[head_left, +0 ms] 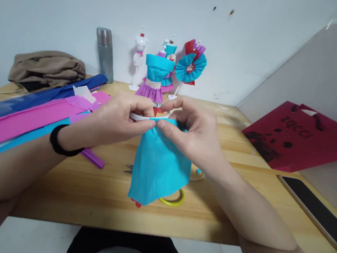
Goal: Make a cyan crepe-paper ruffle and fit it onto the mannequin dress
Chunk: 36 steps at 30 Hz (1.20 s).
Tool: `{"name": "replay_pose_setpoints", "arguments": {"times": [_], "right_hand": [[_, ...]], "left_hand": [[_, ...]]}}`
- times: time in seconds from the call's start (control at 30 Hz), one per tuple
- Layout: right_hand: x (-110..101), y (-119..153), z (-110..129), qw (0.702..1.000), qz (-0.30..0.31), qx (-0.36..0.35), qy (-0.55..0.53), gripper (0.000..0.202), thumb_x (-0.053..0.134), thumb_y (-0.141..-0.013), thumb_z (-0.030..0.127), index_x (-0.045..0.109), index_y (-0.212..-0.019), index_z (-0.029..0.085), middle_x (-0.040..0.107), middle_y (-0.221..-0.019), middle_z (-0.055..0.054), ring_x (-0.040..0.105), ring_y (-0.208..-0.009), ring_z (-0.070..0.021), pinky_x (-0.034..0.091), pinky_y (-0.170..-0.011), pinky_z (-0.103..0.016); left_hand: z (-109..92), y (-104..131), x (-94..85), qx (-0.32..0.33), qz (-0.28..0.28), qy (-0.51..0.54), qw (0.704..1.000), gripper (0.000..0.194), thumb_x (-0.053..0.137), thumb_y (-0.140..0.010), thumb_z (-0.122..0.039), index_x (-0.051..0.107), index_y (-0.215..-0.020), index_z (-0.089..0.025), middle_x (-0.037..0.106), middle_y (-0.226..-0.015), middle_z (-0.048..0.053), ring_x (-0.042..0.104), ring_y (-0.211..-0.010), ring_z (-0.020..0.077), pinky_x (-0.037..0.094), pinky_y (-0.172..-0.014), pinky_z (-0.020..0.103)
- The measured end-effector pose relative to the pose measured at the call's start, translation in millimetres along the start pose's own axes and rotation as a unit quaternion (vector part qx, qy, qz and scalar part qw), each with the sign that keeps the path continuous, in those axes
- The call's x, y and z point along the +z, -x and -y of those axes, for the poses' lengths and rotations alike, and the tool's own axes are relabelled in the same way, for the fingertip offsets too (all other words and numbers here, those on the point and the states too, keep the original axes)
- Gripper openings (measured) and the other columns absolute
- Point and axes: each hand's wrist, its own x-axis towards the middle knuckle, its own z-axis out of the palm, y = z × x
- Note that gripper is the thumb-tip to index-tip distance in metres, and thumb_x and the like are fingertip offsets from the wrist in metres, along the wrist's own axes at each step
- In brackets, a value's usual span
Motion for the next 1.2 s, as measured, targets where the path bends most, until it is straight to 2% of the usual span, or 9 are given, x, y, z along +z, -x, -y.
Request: {"name": "replay_pose_setpoints", "arguments": {"times": [0.17, 0.3, 0.43, 0.6, 0.8, 0.93, 1.1, 1.2], "right_hand": [[-7.0, 2.6, 3.9, 0.998, -0.008, -0.031, 0.058, 0.013, 0.068, -0.079, 0.022, 0.057, -0.087, 0.023, 0.054, -0.064, 0.004, 0.049, -0.058, -0.0142, 0.039, -0.057, -0.031], [-8.7, -0.3, -0.1, 0.994, 0.003, -0.038, 0.099, 0.013, 0.067, -0.078, 0.024, 0.054, -0.076, 0.023, 0.058, -0.068, 0.000, 0.051, -0.062, -0.0158, 0.040, -0.059, -0.032], [-7.5, -3.5, -2.2, 0.993, 0.023, -0.030, 0.115, 0.021, 0.066, -0.077, 0.023, 0.048, -0.067, 0.023, 0.054, -0.065, 0.001, 0.047, -0.060, -0.0150, 0.038, -0.057, -0.031], [-7.3, -4.3, 0.1, 0.994, 0.028, -0.011, 0.105, 0.020, 0.066, -0.076, 0.019, 0.049, -0.066, 0.022, 0.051, -0.063, 0.002, 0.046, -0.060, -0.0141, 0.038, -0.057, -0.030], [-8.1, -2.1, 2.2, 0.996, 0.035, -0.019, 0.075, 0.014, 0.064, -0.078, 0.023, 0.057, -0.066, 0.021, 0.060, -0.067, -0.001, 0.053, -0.066, -0.0167, 0.040, -0.057, -0.030], [-8.9, -1.0, 3.7, 0.997, 0.043, -0.025, 0.058, 0.017, 0.066, -0.079, 0.025, 0.058, -0.065, 0.022, 0.060, -0.066, -0.001, 0.054, -0.066, -0.0172, 0.040, -0.055, -0.030], [-10.0, -0.9, 4.6, 0.996, 0.013, -0.027, 0.085, 0.017, 0.066, -0.079, 0.021, 0.059, -0.064, 0.023, 0.060, -0.065, -0.001, 0.055, -0.066, -0.0178, 0.040, -0.056, -0.031], [-10.0, -0.5, 4.9, 0.996, 0.031, -0.025, 0.074, 0.017, 0.068, -0.078, 0.023, 0.059, -0.064, 0.023, 0.062, -0.067, -0.001, 0.056, -0.067, -0.0186, 0.042, -0.057, -0.032]], "left_hand": [[3.4, -1.9, -4.8, -0.003, -0.026, 0.025, 0.999, 0.019, 0.060, -0.080, -0.022, 0.059, -0.063, -0.014, 0.052, -0.057, -0.004, 0.044, -0.055, 0.0073, 0.033, -0.050, 0.019], [2.9, -2.2, -6.6, 0.001, -0.034, 0.027, 0.999, 0.019, 0.061, -0.079, -0.022, 0.058, -0.061, -0.015, 0.051, -0.056, -0.004, 0.044, -0.054, 0.0076, 0.034, -0.050, 0.020], [1.2, -1.6, -5.0, 0.006, -0.030, 0.010, 0.999, 0.017, 0.061, -0.078, -0.020, 0.059, -0.062, -0.015, 0.052, -0.056, -0.004, 0.044, -0.054, 0.0079, 0.034, -0.051, 0.020], [3.2, -0.6, -2.9, 0.007, -0.031, 0.004, 0.999, 0.017, 0.061, -0.079, -0.019, 0.060, -0.063, -0.015, 0.053, -0.056, -0.005, 0.043, -0.053, 0.0070, 0.033, -0.048, 0.019], [4.0, -0.5, -2.2, 0.003, -0.021, -0.006, 1.000, 0.018, 0.061, -0.081, -0.022, 0.060, -0.065, -0.015, 0.052, -0.057, -0.005, 0.044, -0.054, 0.0077, 0.033, -0.049, 0.020], [2.8, -0.7, -1.6, -0.003, -0.013, -0.016, 1.000, 0.018, 0.060, -0.082, -0.023, 0.059, -0.065, -0.016, 0.051, -0.056, -0.004, 0.046, -0.055, 0.0088, 0.035, -0.051, 0.021], [3.4, -1.2, -2.2, -0.010, -0.010, -0.021, 1.000, 0.018, 0.060, -0.082, -0.024, 0.061, -0.066, -0.016, 0.053, -0.058, -0.003, 0.044, -0.054, 0.0085, 0.033, -0.049, 0.021], [4.6, -1.7, -2.0, -0.014, -0.002, -0.016, 1.000, 0.018, 0.060, -0.082, -0.024, 0.060, -0.066, -0.016, 0.052, -0.056, -0.004, 0.043, -0.052, 0.0080, 0.034, -0.049, 0.020]]}}
